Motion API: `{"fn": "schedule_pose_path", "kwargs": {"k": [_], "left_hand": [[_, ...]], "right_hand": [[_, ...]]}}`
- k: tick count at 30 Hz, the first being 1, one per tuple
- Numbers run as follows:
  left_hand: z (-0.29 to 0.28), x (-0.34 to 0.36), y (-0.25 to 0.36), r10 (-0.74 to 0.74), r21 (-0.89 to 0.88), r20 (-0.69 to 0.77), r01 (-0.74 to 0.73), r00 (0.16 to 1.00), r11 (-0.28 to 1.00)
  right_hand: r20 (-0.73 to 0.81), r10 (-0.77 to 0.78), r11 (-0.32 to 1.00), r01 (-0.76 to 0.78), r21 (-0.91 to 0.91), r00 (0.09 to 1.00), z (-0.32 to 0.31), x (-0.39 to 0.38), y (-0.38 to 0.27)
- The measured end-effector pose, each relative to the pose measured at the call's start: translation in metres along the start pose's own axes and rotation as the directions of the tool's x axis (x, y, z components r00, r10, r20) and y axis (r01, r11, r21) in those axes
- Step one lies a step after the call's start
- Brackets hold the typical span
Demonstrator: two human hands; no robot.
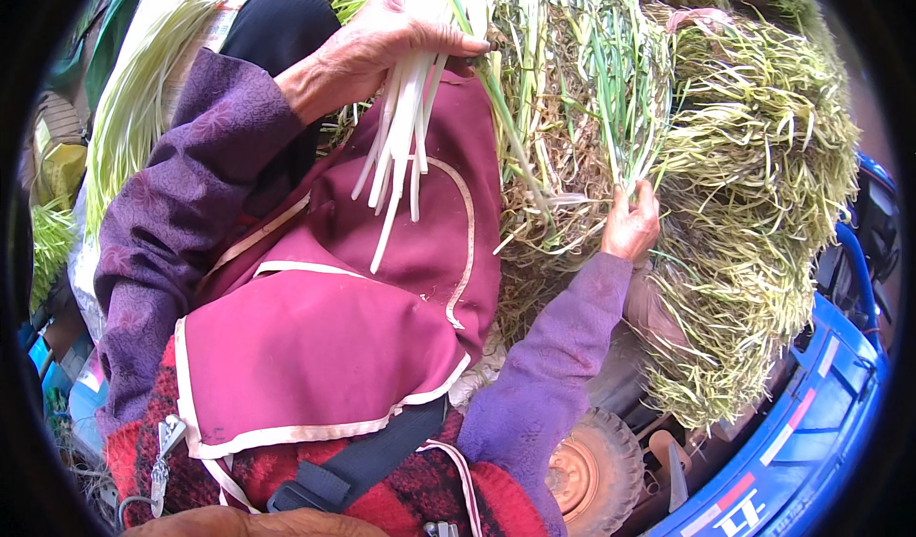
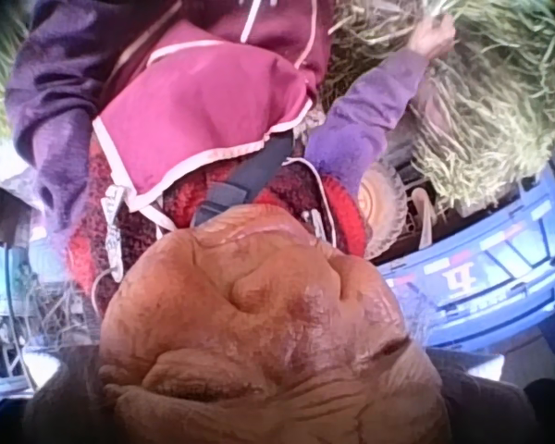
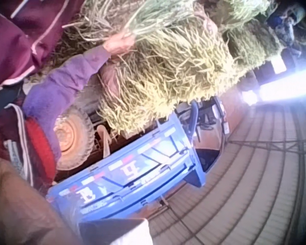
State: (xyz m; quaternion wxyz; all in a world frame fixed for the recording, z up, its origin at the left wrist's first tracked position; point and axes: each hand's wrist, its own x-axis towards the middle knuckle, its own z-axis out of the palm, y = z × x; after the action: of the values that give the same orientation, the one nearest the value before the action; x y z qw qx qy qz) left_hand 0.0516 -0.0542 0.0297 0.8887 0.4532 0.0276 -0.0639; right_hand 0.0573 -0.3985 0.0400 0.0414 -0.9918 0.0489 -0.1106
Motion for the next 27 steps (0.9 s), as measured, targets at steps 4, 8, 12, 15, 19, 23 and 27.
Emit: {"fn": "schedule_pose_path", "kwargs": {"k": [4,8,12,15,19,23,27], "left_hand": [[0.003,0.001,-0.006,-0.009,-0.019,-0.049,0.008,0.999,1.0],[0.0,-0.003,-0.006,-0.025,0.049,-0.083,0.03,0.996,0.998],[-0.005,-0.006,-0.002,-0.064,0.044,-0.011,0.064,0.998,0.997],[-0.009,-0.006,0.002,-0.099,-0.015,0.036,0.1,0.994,0.995],[-0.008,-0.004,0.001,-0.113,-0.069,0.109,0.121,0.988,0.99],[-0.006,-0.001,-0.005,-0.134,-0.05,0.064,0.137,0.989,0.989],[-0.004,0.0,-0.009,-0.136,-0.068,0.004,0.136,0.991,0.988]], "right_hand": [[-0.202,-0.256,0.884,0.313,0.347,0.945,-0.01,-0.011,-0.059],[-0.114,-0.484,0.591,0.42,0.689,0.868,-0.007,-0.029,-0.135],[-0.266,-0.746,0.588,0.792,0.167,0.61,0.004,-0.026,-0.172],[-0.371,-0.599,0.616,0.705,0.352,0.709,0.012,-0.026,-0.178],[-0.189,-0.34,0.535,0.355,0.766,0.921,0.013,-0.031,-0.179],[0.023,-0.227,0.379,0.067,0.923,0.974,0.008,-0.036,-0.184],[-0.062,-0.23,0.438,0.16,0.885,0.971,0.012,-0.04,-0.189]]}}
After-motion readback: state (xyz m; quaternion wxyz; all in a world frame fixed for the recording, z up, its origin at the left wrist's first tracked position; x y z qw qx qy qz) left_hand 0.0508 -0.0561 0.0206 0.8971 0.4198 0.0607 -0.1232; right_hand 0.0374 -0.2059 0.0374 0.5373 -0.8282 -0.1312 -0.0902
